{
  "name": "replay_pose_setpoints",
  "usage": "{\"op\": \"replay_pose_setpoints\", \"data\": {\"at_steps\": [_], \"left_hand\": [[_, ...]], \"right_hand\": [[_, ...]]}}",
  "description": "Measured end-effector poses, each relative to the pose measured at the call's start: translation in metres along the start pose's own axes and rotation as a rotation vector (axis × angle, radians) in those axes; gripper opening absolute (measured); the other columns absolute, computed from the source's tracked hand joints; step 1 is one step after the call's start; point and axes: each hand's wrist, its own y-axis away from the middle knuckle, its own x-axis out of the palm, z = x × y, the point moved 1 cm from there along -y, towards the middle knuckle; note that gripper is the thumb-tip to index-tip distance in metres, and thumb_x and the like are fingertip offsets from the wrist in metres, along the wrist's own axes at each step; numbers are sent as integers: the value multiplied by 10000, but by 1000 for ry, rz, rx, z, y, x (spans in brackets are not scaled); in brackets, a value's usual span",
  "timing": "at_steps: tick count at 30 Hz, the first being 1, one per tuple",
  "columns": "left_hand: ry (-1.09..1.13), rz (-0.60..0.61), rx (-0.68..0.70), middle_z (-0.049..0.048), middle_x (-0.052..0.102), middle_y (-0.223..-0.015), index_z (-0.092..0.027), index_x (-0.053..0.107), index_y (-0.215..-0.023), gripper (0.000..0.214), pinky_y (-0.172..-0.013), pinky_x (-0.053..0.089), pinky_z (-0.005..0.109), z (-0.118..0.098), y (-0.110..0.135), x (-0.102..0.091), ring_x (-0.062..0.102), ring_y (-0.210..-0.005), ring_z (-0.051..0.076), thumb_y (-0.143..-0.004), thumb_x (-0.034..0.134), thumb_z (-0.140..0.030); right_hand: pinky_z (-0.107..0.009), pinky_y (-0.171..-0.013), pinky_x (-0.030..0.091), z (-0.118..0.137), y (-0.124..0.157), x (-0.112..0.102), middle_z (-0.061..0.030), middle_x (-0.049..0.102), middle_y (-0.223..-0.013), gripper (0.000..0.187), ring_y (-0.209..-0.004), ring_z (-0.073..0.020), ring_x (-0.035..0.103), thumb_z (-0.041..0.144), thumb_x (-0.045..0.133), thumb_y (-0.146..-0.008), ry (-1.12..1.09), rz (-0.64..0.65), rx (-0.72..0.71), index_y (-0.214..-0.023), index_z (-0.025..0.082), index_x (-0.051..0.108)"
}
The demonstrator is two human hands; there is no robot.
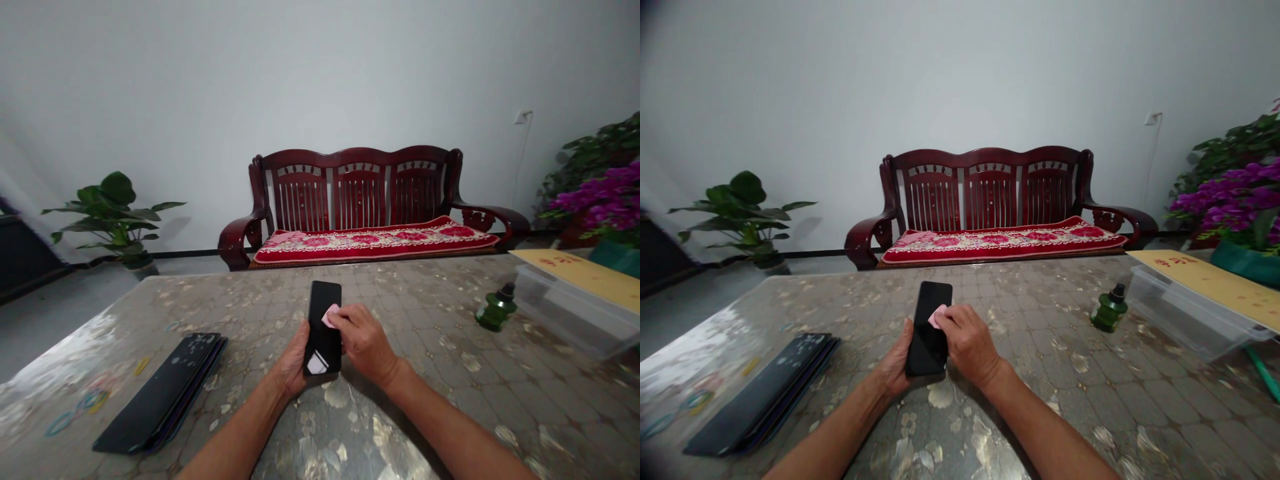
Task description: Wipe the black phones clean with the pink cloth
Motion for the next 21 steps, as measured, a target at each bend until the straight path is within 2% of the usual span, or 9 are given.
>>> {"op": "replay_pose_setpoints", "data": {"at_steps": [4,6,10,14,17,21], "left_hand": [[38,0,-57,127,746,-929,-46,681,-1139,566,-866,570,342,-2,4,1,712,-812,202,-1030,373,-508],[53,-2,-51,122,748,-909,-47,685,-1123,552,-845,572,324,-3,4,2,710,-808,194,-1032,382,-498],[18,64,2,159,726,-1120,-82,665,-1190,507,-872,565,403,-3,6,4,711,-935,254,-973,520,-517],[-35,173,-29,206,667,-1256,-79,627,-1264,627,-866,560,440,-2,7,2,692,-1029,321,-861,670,-559],[-31,176,-34,209,694,-1191,-71,609,-1293,678,-869,551,427,-3,4,-3,703,-992,311,-854,667,-585],[-28,118,-44,178,735,-1063,-60,634,-1248,667,-846,548,386,-5,3,-6,719,-871,263,-871,627,-610]], "right_hand": [[-352,-818,511,11,15,3,-98,668,-979,298,-880,-209,585,128,446,-992,-72,95,-165,-1230,167,622],[-348,-804,507,8,17,4,-95,667,-974,290,-881,-209,584,134,453,-991,-61,108,-178,-1220,175,626],[-337,-771,498,-12,-3,0,-86,651,-931,218,-861,-217,572,120,506,-969,36,31,-23,-1092,175,677],[-345,-799,491,-25,-18,-5,-87,641,-954,211,-895,-231,567,111,512,-961,76,-33,70,-1068,177,681],[-343,-808,489,-20,-9,-6,-90,646,-984,238,-908,-229,565,90,508,-947,20,16,-4,-1106,168,666],[-334,-780,490,-14,6,-6,-87,653,-969,273,-875,-215,562,67,503,-926,-49,113,-155,-1134,160,653]]}}
